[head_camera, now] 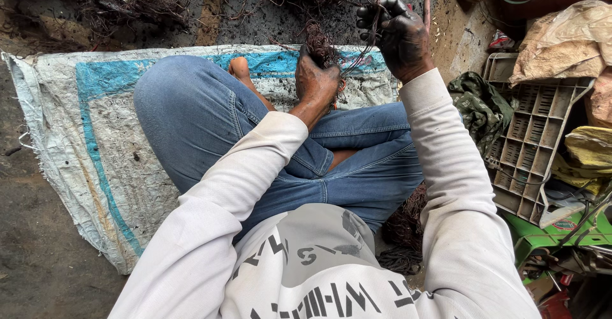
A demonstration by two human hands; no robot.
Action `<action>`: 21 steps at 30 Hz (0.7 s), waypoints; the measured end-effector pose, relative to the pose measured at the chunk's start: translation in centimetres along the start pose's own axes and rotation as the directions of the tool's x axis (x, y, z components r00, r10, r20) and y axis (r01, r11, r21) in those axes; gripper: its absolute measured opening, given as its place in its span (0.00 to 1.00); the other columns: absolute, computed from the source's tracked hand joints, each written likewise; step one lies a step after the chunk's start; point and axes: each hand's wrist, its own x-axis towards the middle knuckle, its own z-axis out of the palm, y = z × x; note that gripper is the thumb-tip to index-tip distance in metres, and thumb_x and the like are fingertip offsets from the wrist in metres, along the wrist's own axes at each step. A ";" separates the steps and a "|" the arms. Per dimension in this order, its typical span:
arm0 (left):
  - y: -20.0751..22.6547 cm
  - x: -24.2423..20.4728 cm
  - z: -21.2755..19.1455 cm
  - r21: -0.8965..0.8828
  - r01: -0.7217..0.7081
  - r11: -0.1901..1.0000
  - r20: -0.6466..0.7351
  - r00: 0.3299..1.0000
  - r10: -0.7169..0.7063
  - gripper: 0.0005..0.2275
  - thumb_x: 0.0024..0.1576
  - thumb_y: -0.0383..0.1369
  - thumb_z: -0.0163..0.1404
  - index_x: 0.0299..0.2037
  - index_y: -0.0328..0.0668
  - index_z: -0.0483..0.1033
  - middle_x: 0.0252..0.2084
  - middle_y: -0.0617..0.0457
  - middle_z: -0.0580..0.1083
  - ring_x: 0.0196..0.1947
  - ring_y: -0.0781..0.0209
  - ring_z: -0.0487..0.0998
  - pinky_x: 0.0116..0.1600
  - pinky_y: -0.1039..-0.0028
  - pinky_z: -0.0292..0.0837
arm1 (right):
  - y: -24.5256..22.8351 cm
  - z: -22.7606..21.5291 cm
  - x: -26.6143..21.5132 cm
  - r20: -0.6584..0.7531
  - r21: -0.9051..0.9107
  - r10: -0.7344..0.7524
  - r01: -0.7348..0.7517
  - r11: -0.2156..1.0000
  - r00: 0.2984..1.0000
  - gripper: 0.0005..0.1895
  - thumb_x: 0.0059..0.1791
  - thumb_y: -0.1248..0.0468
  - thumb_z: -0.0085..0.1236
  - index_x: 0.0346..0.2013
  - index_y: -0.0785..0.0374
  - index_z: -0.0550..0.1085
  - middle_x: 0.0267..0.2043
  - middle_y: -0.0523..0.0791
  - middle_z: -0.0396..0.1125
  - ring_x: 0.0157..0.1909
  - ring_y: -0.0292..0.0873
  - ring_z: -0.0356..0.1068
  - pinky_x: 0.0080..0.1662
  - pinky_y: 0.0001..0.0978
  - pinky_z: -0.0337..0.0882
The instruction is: The person sits cross-legged on a mat and manually untangles a large pile of dark, thin wires. They pull apart strands with both hands, separating them into smaller bundles and placing them aside. Scissors and pliers are visible nearby but not used.
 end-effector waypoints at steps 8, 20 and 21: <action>0.0 0.2 0.1 -0.003 0.013 1.000 0.006 1.000 -0.013 0.23 0.47 0.33 0.57 0.53 0.33 0.70 0.43 0.43 0.78 0.44 0.48 0.81 0.53 0.59 0.77 | 0.9 -1.0 0.2 -0.074 -0.129 -0.060 0.050 0.990 0.995 0.19 0.52 0.71 0.61 0.58 0.69 0.71 0.50 0.52 0.69 0.48 0.44 0.73 0.51 0.35 0.78; -1.4 0.5 1.1 -0.090 -0.099 0.991 -0.054 0.994 0.094 0.26 0.47 0.38 0.62 0.53 0.34 0.70 0.45 0.42 0.77 0.45 0.47 0.80 0.52 0.59 0.77 | 1.5 1.0 -1.5 -0.099 -0.283 -0.097 0.065 0.957 0.990 0.37 0.51 0.69 0.66 0.72 0.62 0.61 0.52 0.54 0.65 0.45 0.46 0.76 0.50 0.40 0.84; -1.5 0.4 1.2 -0.090 -0.090 0.992 -0.051 0.995 0.085 0.26 0.46 0.38 0.62 0.53 0.34 0.70 0.44 0.42 0.77 0.44 0.47 0.80 0.51 0.59 0.77 | 1.9 0.7 -1.2 -0.123 -0.324 -0.116 0.071 0.944 0.986 0.37 0.51 0.69 0.67 0.72 0.62 0.61 0.47 0.55 0.65 0.44 0.47 0.78 0.50 0.41 0.84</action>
